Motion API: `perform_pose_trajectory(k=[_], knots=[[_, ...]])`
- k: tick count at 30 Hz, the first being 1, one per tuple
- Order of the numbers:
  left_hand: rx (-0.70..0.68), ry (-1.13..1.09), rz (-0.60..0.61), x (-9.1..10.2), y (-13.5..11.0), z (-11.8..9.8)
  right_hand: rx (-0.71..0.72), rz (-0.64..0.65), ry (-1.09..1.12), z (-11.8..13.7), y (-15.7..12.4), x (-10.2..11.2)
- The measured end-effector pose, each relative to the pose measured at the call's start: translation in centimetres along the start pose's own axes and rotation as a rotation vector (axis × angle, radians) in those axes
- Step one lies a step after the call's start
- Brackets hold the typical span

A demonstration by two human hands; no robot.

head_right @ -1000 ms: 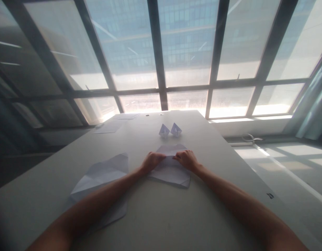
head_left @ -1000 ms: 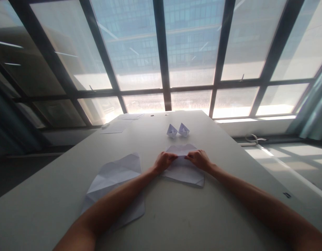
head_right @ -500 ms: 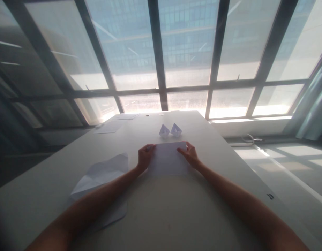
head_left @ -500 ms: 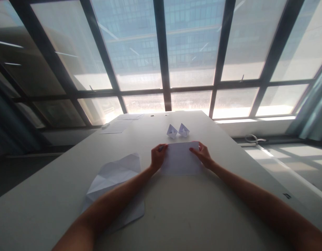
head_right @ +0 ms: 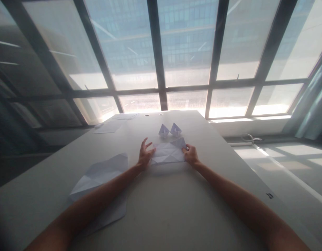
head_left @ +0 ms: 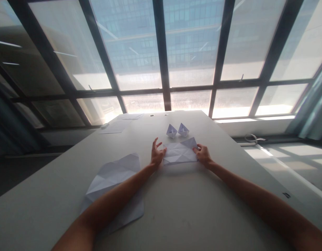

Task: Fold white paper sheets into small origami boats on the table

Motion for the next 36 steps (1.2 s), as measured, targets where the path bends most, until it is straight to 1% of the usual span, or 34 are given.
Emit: perform_pose_trajectory(k=[3,5,6,7,8,9,10,12,14,16,17,18,20,22,23,24,26,27,29,30,33,36], knots=[[-0.08,0.053,-0.067,0.7,0.2,-1.0,0.077,0.023,-0.182,0.3,0.0,-0.1],[-0.183,0.082,-0.101,0.9,0.1,-2.4,0.106,0.035,-0.28,0.7,-0.2,-0.1],[-0.254,0.11,-0.096,0.7,-0.1,-3.4,0.11,0.04,-0.322,0.9,-0.3,-0.2],[-0.328,0.151,-0.062,0.3,-0.4,-4.3,0.113,0.046,-0.36,1.1,-0.5,-0.3],[-0.396,0.2,0.003,-0.5,-0.8,-5.0,0.117,0.053,-0.398,1.2,-0.6,-0.3],[-0.448,0.257,0.101,-1.6,-1.3,-5.5,0.121,0.06,-0.435,1.4,-0.8,-0.4],[-0.475,0.321,0.223,-2.9,-1.9,-5.5,0.124,0.062,-0.471,1.6,-1.0,-0.5],[-0.458,0.478,0.474,-5.4,-3.3,-4.4,0.124,0.069,-0.546,1.9,-1.3,-0.6],[-0.377,0.683,0.68,-7.0,-4.5,-2.3,0.118,0.087,-0.618,2.0,-1.6,-0.8],[-0.27,0.876,0.849,-7.8,-5.5,-0.1,0.12,0.087,-0.689,2.2,-2.0,-0.8],[-0.225,0.948,0.917,-7.9,-5.9,0.7,0.144,0.07,-0.728,2.6,-2.2,-0.7],[-0.191,1.0,0.974,-7.9,-6.2,1.3,0.184,0.037,-0.769,3.2,-2.5,-0.6],[-0.165,1.053,1.046,-8.0,-6.7,1.7,0.306,-0.05,-0.843,4.8,-3.3,-0.5],[-0.167,1.059,1.074,-8.1,-7.0,1.6,0.447,-0.082,-0.872,6.6,-4.3,-1.1],[-0.172,1.048,1.08,-8.3,-7.2,1.4,0.511,-0.053,-0.862,7.3,-4.8,-1.8],[-0.181,1.031,1.082,-8.5,-7.4,1.2,0.567,0.012,-0.837,7.8,-5.3,-2.7],[-0.203,0.984,1.079,-8.9,-7.9,0.6,0.644,0.221,-0.767,8.2,-6.4,-5.1],[-0.21,0.959,1.076,-9.2,-8.2,0.3,0.654,0.325,-0.739,8.1,-6.8,-6.1],[-0.217,0.917,1.066,-9.5,-8.5,-0.1,0.628,0.463,-0.727,7.4,-7.2,-7.4],[-0.216,0.905,1.061,-9.5,-8.6,-0.2,0.599,0.494,-0.741,6.9,-7.1,-7.6],[-0.209,0.913,1.044,-9.4,-8.4,0.1,0.505,0.504,-0.807,5.4,-6.3,-7.4],[-0.184,0.979,1.01,-8.8,-7.6,1.1,0.449,0.489,-0.858,4.2,-5.4,-6.8]])
Point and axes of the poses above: each hand's wrist, its own y-axis towards the middle knuckle, its own x-axis out of the back of the hand, z = x × y, the point moved 9 cm from there along y, towards the middle knuckle, and after that the axes turned 13 degrees about -y, right-handed, at the moved point
